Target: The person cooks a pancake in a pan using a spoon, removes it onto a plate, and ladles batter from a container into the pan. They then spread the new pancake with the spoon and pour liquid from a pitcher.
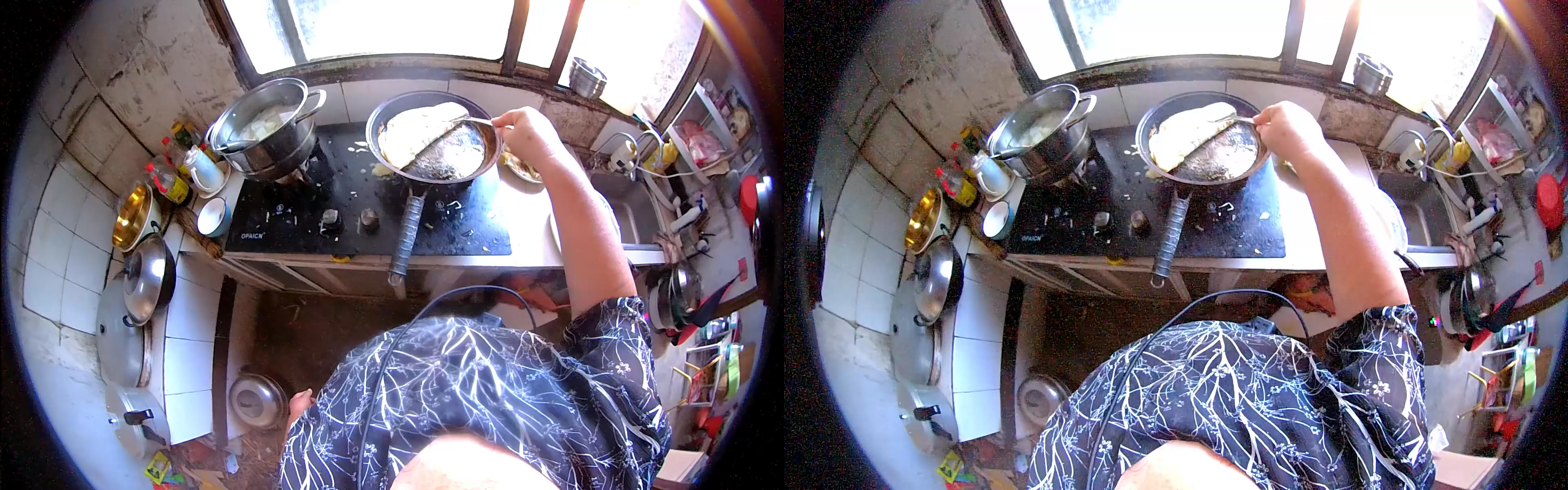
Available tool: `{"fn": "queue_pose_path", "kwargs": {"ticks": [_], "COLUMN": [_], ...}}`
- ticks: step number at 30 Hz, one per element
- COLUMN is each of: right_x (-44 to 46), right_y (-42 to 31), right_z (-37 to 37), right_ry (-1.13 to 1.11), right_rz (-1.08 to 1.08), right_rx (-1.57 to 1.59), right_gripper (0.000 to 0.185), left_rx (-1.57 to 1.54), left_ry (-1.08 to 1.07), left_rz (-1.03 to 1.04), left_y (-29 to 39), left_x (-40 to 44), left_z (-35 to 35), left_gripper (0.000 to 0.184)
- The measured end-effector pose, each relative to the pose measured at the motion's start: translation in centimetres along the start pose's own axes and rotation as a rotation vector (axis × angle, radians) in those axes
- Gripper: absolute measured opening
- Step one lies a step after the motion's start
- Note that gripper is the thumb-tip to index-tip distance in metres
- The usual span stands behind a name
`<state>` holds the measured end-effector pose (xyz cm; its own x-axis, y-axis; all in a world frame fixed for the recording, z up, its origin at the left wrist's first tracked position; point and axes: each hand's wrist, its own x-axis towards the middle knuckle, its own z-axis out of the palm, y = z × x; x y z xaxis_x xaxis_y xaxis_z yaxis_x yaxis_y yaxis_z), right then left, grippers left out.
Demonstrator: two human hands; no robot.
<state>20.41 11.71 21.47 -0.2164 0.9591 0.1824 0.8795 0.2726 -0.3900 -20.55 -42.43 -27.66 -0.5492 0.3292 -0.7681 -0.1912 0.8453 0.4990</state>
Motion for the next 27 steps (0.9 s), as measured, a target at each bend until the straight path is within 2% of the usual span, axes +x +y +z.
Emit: {"fn": "queue_pose_path", "kwargs": {"ticks": [3,4,5,7,10,13,15,19,20,23,27], "right_x": [-1.0,-2.0,-1.6,-1.3,-2.5,-2.2,-2.6,-2.8,-2.8,-2.1,-0.9], "right_y": [0.2,-0.2,1.0,2.4,1.7,3.2,3.6,2.9,3.0,4.5,6.7], "right_z": [1.9,2.5,4.4,7.4,6.1,6.4,7.0,3.6,2.4,0.4,-0.3], "right_ry": [0.039,0.044,0.048,-0.081,-0.109,-0.062,-0.112,-0.177,-0.139,-0.136,-0.118], "right_rz": [-0.055,-0.032,-0.105,-0.123,-0.094,-0.170,-0.183,-0.042,-0.080,0.061,0.076], "right_rx": [0.085,0.106,0.095,0.005,-0.010,0.058,0.010,0.072,0.032,0.092,-0.113], "right_gripper": [0.019,0.020,0.022,0.023,0.022,0.022,0.023,0.022,0.021,0.019,0.018], "left_rx": [-0.169,-0.199,-0.199,0.134,0.174,0.187,0.156,0.105,0.097,0.079,0.030], "left_ry": [-0.096,-0.045,-0.041,0.039,0.043,0.043,0.043,0.044,0.044,0.048,0.048], "left_rz": [0.035,0.007,0.010,0.117,0.094,0.080,0.086,0.101,0.107,0.115,0.122], "left_y": [-0.9,-0.9,-0.9,-0.3,0.8,1.1,0.9,1.0,1.1,1.2,0.6], "left_x": [0.0,-0.5,-1.0,-2.0,-4.0,-4.5,-4.6,-4.4,-4.4,-4.5,-5.1], "left_z": [0.2,0.3,0.1,-0.2,-0.7,-0.9,-0.9,-1.0,-1.0,-1.0,-0.5], "left_gripper": [0.030,0.032,0.032,0.032,0.032,0.031,0.031,0.031,0.031,0.031,0.032]}}
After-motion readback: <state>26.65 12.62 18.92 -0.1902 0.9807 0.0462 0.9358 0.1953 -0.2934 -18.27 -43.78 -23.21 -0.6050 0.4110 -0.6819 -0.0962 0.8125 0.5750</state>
